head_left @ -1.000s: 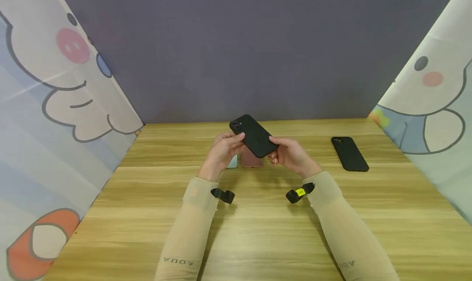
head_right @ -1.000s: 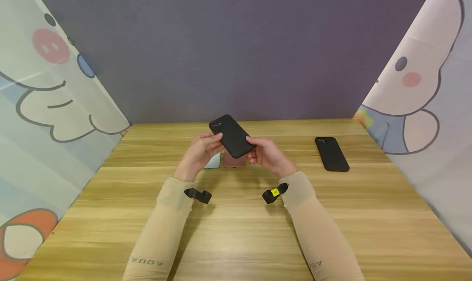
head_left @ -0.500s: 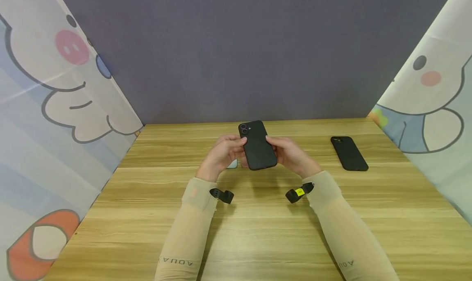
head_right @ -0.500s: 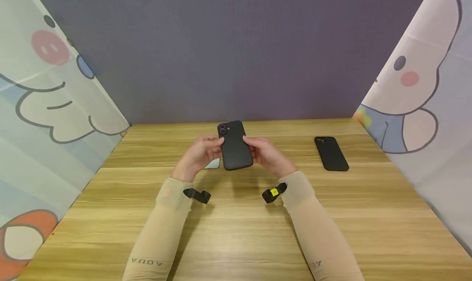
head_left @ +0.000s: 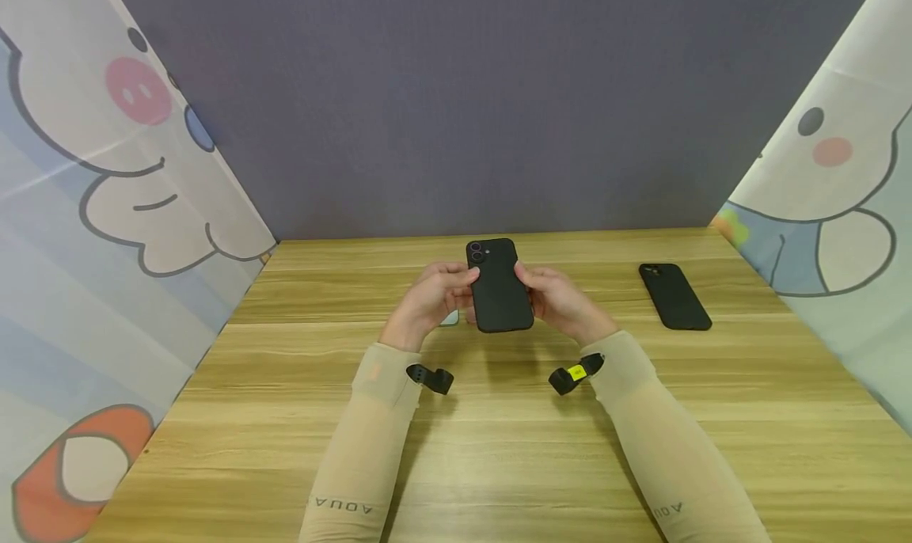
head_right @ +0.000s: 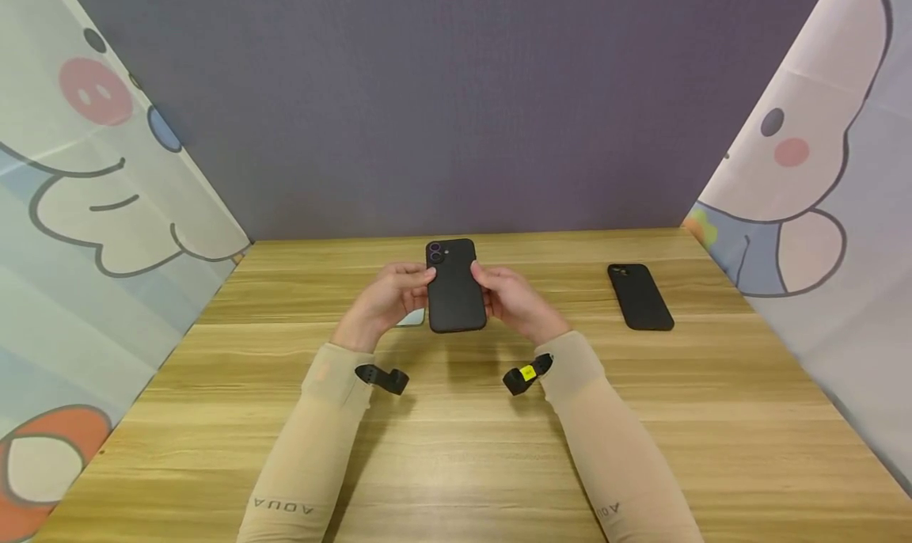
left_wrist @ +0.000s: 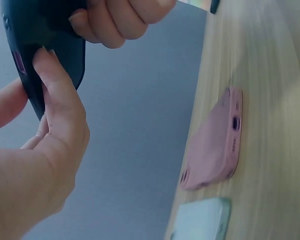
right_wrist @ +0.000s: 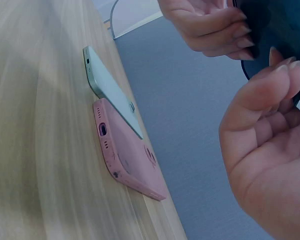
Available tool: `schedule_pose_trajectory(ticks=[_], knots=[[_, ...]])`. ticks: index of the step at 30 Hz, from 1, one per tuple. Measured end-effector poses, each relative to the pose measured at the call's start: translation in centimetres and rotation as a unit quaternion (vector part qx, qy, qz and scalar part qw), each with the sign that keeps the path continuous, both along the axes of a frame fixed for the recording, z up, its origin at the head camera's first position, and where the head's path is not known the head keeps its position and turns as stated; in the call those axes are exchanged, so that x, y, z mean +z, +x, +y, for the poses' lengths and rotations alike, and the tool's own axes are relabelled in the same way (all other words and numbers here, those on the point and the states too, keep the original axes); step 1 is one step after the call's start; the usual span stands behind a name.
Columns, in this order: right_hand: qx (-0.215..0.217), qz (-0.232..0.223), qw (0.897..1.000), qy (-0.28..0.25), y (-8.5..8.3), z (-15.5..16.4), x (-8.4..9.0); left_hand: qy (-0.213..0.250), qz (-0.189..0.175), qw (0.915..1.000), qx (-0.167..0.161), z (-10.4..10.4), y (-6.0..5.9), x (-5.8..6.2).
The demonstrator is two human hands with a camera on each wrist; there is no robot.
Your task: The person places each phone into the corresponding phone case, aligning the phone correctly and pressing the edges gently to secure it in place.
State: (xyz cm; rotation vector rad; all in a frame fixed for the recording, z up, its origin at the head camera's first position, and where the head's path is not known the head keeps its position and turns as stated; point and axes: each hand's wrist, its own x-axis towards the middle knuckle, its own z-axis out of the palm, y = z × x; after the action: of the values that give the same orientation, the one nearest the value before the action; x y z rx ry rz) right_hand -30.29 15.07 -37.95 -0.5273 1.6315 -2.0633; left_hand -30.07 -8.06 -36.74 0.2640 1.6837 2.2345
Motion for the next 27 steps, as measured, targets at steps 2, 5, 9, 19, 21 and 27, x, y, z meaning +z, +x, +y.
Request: schedule_pose_trajectory(ticks=[2, 5, 9, 19, 21, 27], knots=[[-0.006, 0.001, 1.0, 0.006, 0.0, -0.1, 0.0, -0.016, 0.0, 0.9998, 0.012, 0.1, 0.0, 0.0], [-0.01, 0.001, 1.0, 0.016, -0.2, -0.1, -0.3, -0.056, 0.007, 0.9979, 0.03, 0.3, -0.1, 0.0], [-0.014, -0.005, 1.0, 0.023, -0.4, -0.1, -0.6, -0.122, 0.029, 0.9903, 0.06, 0.5, 0.0, 0.1], [-0.033, -0.009, 0.998, 0.054, -0.3, -0.6, -0.9, -0.342, 0.103, 0.9193, 0.166, 1.7, 1.4, 1.1], [-0.033, -0.009, 0.998, 0.06, -0.3, -0.7, -1.0, -0.398, 0.11, 0.8948, 0.17, 2.1, 1.8, 1.4], [-0.035, -0.011, 0.997, 0.07, -0.4, -0.9, -1.1, -0.474, 0.122, 0.8584, 0.153, 3.2, 2.8, 2.1]])
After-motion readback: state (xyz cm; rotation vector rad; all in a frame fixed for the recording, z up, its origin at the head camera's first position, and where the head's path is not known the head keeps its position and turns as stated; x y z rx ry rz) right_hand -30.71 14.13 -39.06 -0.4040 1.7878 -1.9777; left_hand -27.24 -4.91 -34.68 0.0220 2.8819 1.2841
